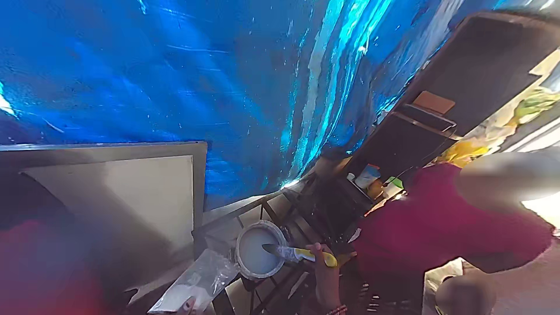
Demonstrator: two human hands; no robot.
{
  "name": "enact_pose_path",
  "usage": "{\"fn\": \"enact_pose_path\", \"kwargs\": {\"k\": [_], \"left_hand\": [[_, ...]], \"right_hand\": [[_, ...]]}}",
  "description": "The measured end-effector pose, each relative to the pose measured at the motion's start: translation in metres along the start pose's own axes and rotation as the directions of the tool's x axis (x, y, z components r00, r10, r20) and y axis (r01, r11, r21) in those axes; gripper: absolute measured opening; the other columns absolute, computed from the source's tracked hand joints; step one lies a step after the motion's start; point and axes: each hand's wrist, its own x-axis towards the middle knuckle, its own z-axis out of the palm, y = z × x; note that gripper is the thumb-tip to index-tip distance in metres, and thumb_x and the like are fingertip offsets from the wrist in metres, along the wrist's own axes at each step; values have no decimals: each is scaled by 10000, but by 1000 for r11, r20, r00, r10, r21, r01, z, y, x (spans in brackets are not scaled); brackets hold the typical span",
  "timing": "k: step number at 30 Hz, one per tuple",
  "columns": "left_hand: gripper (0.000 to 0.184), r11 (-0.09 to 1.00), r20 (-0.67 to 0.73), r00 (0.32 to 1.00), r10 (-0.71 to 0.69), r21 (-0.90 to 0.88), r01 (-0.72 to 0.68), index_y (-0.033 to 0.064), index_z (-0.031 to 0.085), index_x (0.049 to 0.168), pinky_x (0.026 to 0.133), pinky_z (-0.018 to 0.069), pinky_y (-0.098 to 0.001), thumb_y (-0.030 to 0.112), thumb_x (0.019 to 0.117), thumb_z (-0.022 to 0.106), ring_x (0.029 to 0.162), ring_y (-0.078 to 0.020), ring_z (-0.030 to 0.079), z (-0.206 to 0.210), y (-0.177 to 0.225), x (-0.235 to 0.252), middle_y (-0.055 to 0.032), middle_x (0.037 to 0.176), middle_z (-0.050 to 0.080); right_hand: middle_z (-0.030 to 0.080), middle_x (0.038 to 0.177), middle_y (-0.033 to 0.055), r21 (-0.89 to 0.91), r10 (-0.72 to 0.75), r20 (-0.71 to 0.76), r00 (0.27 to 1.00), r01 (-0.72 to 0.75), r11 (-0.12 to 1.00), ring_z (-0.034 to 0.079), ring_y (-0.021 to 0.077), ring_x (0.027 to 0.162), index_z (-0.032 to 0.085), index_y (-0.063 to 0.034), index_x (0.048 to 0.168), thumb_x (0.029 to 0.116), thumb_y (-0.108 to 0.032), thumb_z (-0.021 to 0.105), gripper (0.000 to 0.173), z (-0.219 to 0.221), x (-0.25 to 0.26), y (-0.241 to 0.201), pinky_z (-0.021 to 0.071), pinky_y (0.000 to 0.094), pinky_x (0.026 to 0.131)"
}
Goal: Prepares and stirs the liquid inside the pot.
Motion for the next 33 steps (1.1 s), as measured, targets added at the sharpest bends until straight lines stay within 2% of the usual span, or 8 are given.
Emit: {"fn": "enact_pose_path", "kwargs": {"k": [5, 10, 15, 18, 21, 24, 28, 33], "left_hand": [[174, 989, -136, 986, 101, 125, -84, 86, 596, 1065, 742, 620, -264, -40, 948, 570, 752, -43, 717, 41, -22, -8, 81, 848, 750], [174, 936, -325, 907, 266, 314, -162, 34, 582, 1103, 744, 627, -259, -4, 938, 620, 760, -31, 715, 84, -34, -20, 83, 857, 730], [228, 831, -356, 806, 473, 486, -273, -17, 616, 1105, 778, 608, -204, 14, 889, 681, 817, 16, 704, 119, -38, -26, 68, 887, 738], [273, 770, -371, 791, 487, 609, -188, -49, 633, 1100, 754, 584, -211, 91, 884, 722, 795, 9, 683, 127, -40, -22, 10, 879, 721], [318, 722, -373, 790, 487, 681, -124, -78, 649, 1118, 831, 570, -262, 122, 888, 739, 871, -46, 681, 125, -41, -19, -86, 959, 717], [305, 672, -343, 786, 515, 731, -121, -53, 665, 1097, 827, 560, -254, 163, 892, 726, 863, -34, 677, 125, -42, -18, -65, 941, 718], [295, 650, -328, 800, 503, 753, -100, -49, 671, 1099, 832, 558, -289, 168, 906, 726, 870, -66, 673, 127, -41, -15, -86, 954, 715], [331, 594, -239, 817, 525, 790, -150, -52, 670, 1122, 857, 561, -296, 206, 919, 714, 913, -82, 683, 121, -41, -9, -111, 998, 718]], "right_hand": [[719, 905, 83, 18, 64, 132, 989, -66, 998, 726, 140, 809, 665, 27, 986, 999, -101, 612, 139, -7, 18, 41, 640, 298, 745], [697, 1024, 75, -155, -6, 430, 903, 81, 985, 665, 106, 953, 724, -12, 1021, 908, -177, 699, 201, -28, 46, 60, 558, 275, 865], [753, 922, 1, -213, -59, 545, 836, 207, 955, 701, 53, 817, 754, -66, 1045, 921, -253, 722, 227, -37, 66, 58, 589, 272, 763], [758, 957, 28, -186, -48, 617, 786, 204, 961, 709, 74, 845, 759, -56, 1062, 931, -208, 723, 204, -37, 75, 60, 591, 288, 798], [749, 897, 35, -209, -77, 607, 791, 252, 945, 704, 90, 785, 761, -62, 1026, 938, -195, 689, 175, -38, 83, 57, 594, 309, 746], [741, 863, 23, -230, -119, 559, 821, 291, 929, 694, 78, 774, 762, -75, 1011, 945, -231, 682, 187, -34, 89, 57, 579, 303, 735], [727, 827, 4, -228, -96, 599, 795, 285, 931, 677, 55, 734, 758, -81, 971, 936, -239, 678, 180, -32, 91, 57, 567, 278, 694], [722, 806, 5, -214, -167, 530, 832, 321, 922, 674, 61, 707, 753, -77, 948, 925, -237, 669, 181, -28, 92, 61, 566, 283, 673]]}}
